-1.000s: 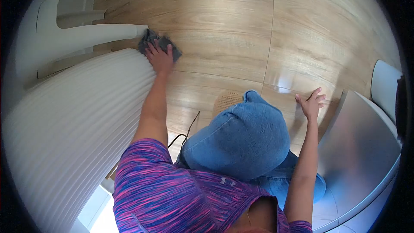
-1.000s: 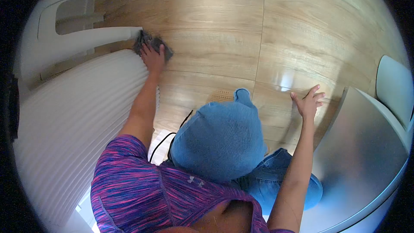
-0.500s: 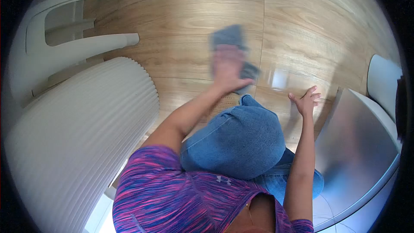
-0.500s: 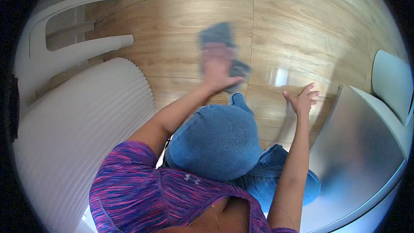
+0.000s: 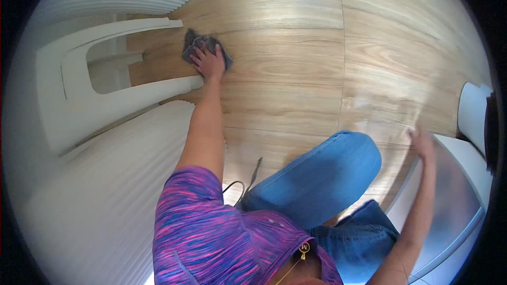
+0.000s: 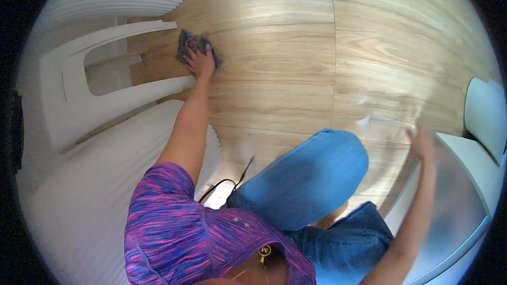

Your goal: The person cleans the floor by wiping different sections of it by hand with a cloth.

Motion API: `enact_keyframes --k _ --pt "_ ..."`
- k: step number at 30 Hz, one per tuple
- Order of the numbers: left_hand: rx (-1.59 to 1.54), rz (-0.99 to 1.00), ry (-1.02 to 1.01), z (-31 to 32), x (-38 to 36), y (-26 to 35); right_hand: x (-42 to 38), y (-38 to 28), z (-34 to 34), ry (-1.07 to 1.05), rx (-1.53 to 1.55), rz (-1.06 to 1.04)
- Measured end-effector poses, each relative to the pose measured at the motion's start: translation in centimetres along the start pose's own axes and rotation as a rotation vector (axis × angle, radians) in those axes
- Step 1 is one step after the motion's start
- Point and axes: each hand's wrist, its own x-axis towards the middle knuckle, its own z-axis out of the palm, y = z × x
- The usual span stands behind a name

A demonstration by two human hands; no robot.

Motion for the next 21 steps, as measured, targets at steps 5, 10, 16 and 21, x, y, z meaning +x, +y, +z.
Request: enact_keyframes --k 5,10,16,21 --pt "-0.23 0.143 -0.019 -2.1 -3.8 10.0 -3.7 -2.8 -12.5 0.243 0.345 -0.187" --pt "-0.202 0.882 -0.01 -0.6 -10.0 11.7 -4.9 -4.7 -16.0 0.305 0.138 -0.436" --pt "0.266 0.661 -0.176 -11.8 -7.0 -6.1 -3.6 -3.6 -15.9 0.097 0.487 -0.404" --pt "0.755 0.797 -0.086 -23.5 -8.2 -9.0 5.0 -2.0 -16.3 -0.072 0.702 -0.432"
